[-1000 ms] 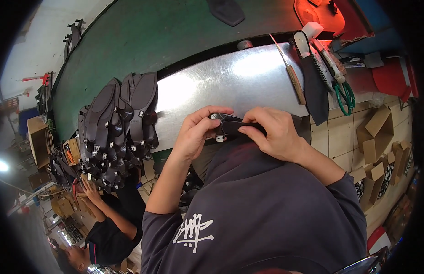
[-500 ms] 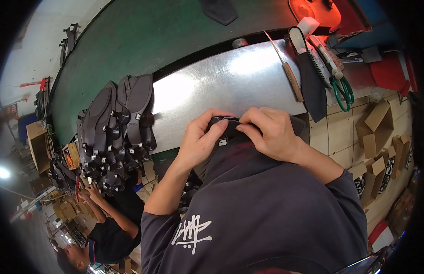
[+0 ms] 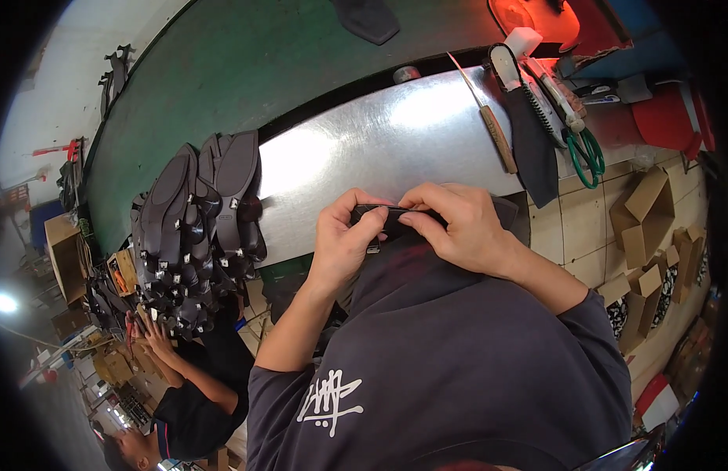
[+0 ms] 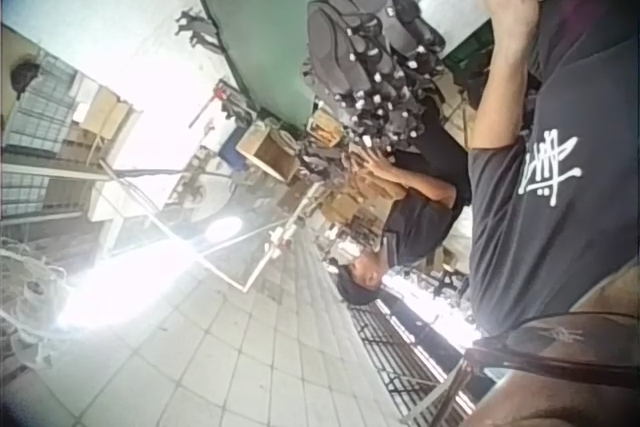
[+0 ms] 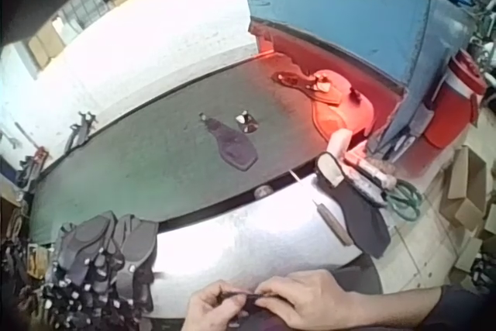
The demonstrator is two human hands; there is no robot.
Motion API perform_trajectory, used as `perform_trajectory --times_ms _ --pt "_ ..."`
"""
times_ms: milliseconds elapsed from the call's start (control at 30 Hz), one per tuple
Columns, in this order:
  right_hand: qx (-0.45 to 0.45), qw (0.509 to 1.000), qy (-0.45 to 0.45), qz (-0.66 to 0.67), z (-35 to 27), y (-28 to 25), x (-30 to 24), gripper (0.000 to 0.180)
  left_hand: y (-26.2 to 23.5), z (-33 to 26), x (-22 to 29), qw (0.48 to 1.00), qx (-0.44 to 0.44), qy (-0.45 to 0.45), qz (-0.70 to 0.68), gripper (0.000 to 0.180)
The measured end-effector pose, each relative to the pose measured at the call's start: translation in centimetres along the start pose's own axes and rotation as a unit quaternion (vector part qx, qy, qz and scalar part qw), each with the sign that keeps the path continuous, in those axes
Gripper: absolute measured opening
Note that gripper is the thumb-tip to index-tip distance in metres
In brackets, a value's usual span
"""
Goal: Finishing or inspecting shoe components, specifically applying a metal tool to the heel or strap area of footwear on a production line.
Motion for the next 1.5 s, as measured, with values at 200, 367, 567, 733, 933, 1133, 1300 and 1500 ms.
perform_trajectory --times_ms 200,367,567,733,933,1133,1300,1500 --pt "-0.037 0.993 0.073 0.091 1.2 -0.9 -0.2 0.009 0.1 -0.7 0.3 0.994 0.028 0.099 0.035 0.007" --pt "-0.159 0.917 0.196 0.309 2.2 -0.3 1.3 0.012 -0.9 -0.4 0.7 0.999 -0.029 0.037 -0.014 0.009" --pt "0.186 0.972 -0.064 -0.127 4.8 -5.6 2.5 0.031 -5.8 0.2 -1.1 0.935 0.192 0.014 -0.298 0.024" --pt "0.113 0.939 0.032 -0.322 2.6 -6.2 6.6 0.037 -8.4 0.3 -3.5 0.895 0.087 0.002 -0.438 0.028" --pt "0.094 0.981 0.040 -0.166 1.9 -4.6 6.6 0.037 -6.5 0.7 -2.4 0.866 0.047 -0.036 -0.496 0.033" --pt "-0.070 0.964 0.081 0.242 0.9 1.3 0.8 0.042 -3.0 1.1 -1.9 0.772 0.005 -0.143 -0.620 0.028" --pt "-0.110 0.918 0.167 0.341 0.9 2.9 -0.6 0.058 -0.5 1.2 -0.9 0.796 0.004 -0.131 -0.591 0.021" --pt "0.019 0.982 0.008 0.185 0.2 3.9 0.9 0.048 0.2 1.8 -1.7 0.780 -0.053 -0.135 -0.609 0.023"
Point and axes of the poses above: each hand's wrist, its own z-axis towards the middle knuckle, its own y-axis out of the palm, x = y × z, the point moved 3 cm from there along z, towards the middle knuckle, and after that the axes turned 8 degrees about -y, right-handed, at the moved point
